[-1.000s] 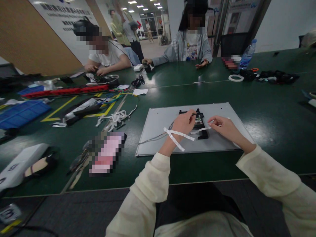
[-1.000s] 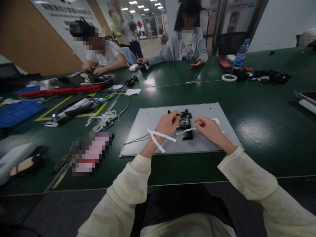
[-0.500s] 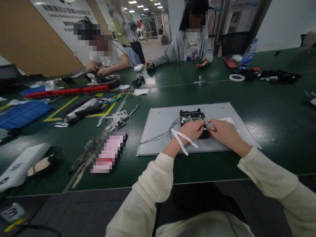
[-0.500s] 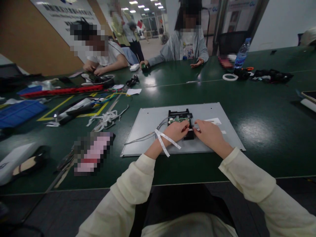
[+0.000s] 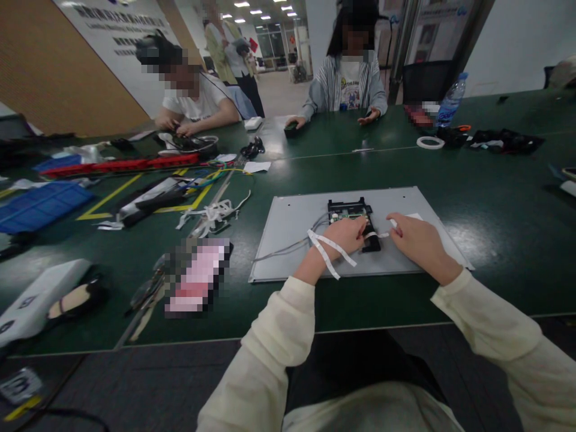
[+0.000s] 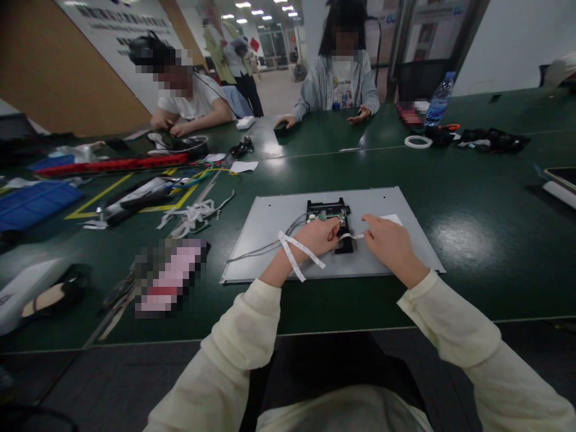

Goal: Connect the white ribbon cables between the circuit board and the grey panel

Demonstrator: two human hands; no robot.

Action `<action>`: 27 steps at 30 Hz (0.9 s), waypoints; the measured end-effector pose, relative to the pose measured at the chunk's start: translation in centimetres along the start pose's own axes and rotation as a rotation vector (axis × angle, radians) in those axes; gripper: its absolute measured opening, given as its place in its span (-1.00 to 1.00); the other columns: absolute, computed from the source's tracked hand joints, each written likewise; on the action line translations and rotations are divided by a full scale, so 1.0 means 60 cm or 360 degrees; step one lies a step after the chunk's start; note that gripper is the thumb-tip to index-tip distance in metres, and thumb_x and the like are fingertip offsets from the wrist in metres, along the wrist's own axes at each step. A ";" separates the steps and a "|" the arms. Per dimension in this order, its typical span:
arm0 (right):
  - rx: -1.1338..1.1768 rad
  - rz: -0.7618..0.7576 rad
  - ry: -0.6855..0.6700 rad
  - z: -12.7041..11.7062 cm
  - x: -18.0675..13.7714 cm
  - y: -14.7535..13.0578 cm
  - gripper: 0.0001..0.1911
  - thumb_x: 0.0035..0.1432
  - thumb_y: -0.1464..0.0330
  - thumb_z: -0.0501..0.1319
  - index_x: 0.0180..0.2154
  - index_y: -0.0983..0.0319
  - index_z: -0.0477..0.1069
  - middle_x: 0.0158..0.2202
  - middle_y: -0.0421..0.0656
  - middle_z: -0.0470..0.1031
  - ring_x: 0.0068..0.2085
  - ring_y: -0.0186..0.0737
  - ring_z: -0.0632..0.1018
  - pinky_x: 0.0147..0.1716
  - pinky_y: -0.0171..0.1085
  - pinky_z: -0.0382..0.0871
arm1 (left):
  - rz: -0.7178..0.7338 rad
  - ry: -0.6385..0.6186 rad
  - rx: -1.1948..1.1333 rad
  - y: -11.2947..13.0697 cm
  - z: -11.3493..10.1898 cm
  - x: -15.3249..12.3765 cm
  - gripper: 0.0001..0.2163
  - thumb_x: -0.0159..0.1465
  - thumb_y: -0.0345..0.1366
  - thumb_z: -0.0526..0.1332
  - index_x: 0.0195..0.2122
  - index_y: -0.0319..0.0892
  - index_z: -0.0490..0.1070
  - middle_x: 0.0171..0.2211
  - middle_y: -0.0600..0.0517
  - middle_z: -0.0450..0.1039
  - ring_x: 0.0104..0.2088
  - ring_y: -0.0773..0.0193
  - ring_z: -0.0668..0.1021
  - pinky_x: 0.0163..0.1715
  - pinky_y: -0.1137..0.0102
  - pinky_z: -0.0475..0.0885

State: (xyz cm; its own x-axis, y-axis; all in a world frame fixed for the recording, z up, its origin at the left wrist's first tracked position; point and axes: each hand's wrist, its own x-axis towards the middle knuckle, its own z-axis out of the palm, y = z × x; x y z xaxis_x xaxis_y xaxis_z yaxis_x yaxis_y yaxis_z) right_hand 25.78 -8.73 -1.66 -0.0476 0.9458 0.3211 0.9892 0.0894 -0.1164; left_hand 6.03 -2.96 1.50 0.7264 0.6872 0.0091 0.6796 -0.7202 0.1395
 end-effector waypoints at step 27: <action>0.2263 0.0420 -0.0117 -0.052 -0.051 -0.103 -0.70 0.07 0.18 0.28 -0.19 0.20 0.37 -0.45 -0.20 0.54 -0.42 -0.27 0.55 -0.54 -0.37 0.36 | -0.0430 0.0433 -0.0103 -0.018 -0.022 -0.002 -0.84 0.32 -0.31 0.02 -0.13 -0.18 0.31 -0.37 -0.04 0.49 -0.34 0.17 0.54 -0.36 0.37 0.35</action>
State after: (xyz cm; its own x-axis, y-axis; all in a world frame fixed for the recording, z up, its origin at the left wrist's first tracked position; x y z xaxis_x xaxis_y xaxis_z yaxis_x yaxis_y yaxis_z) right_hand 20.23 -13.14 1.03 0.0606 0.9931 0.1000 0.0002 0.1002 -0.9950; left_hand 5.07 -2.13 2.68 0.4624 0.8577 0.2249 0.8286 -0.5083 0.2348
